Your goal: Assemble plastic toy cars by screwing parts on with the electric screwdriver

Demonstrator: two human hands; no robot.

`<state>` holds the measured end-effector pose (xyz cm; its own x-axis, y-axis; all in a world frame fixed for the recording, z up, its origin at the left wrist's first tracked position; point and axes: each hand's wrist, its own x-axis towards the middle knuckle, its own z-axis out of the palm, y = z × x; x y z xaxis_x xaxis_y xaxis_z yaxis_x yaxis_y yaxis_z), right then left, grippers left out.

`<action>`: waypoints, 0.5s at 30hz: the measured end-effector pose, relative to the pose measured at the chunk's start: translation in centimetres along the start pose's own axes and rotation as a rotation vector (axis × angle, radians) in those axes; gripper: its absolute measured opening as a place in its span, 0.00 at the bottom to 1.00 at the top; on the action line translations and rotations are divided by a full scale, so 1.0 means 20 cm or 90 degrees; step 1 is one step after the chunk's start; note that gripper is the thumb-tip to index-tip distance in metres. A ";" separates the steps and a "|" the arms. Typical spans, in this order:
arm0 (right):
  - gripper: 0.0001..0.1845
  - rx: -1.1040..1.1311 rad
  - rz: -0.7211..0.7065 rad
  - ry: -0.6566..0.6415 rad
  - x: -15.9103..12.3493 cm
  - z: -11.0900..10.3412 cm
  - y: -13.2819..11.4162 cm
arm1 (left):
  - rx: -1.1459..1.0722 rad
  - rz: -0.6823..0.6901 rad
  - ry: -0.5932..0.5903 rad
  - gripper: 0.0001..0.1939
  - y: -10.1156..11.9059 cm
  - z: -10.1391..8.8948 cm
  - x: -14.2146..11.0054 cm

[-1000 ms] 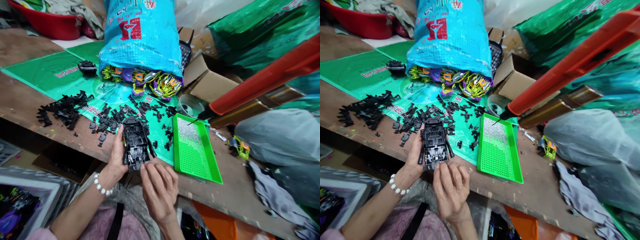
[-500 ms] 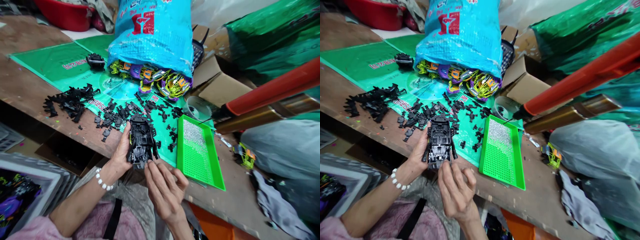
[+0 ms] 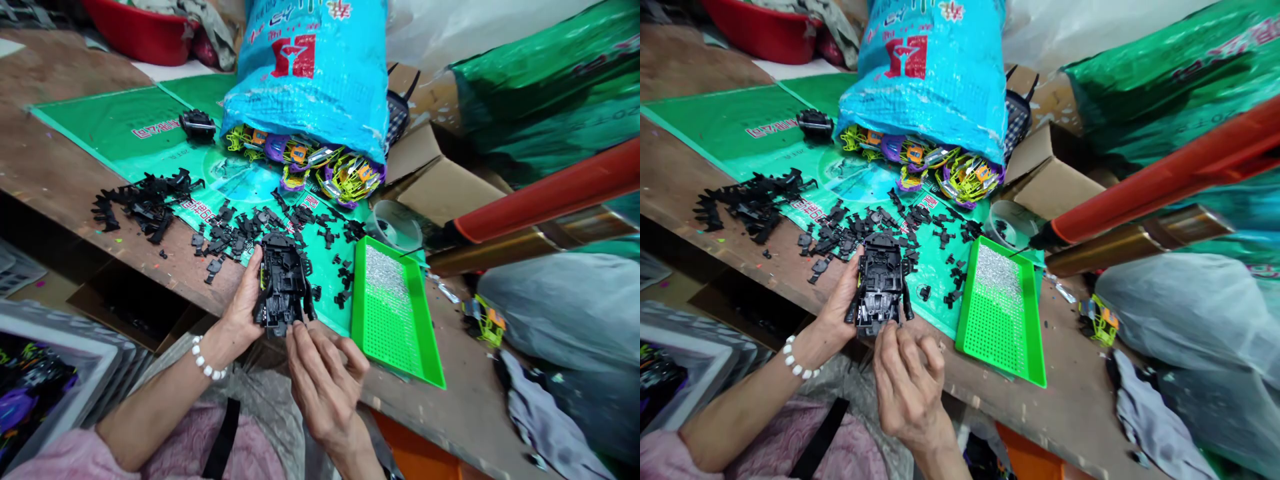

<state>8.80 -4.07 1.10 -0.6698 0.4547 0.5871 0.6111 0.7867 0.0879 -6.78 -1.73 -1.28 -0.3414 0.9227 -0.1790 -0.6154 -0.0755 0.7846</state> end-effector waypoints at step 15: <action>0.19 0.008 0.026 0.068 0.00 0.06 -0.01 | -0.222 -0.255 0.056 0.27 0.06 0.14 0.09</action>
<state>8.28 -3.70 0.07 -0.5957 0.4400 0.6720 0.6309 0.7741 0.0524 -6.03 0.83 1.02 -0.0805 0.8705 -0.4855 -0.9040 0.1415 0.4035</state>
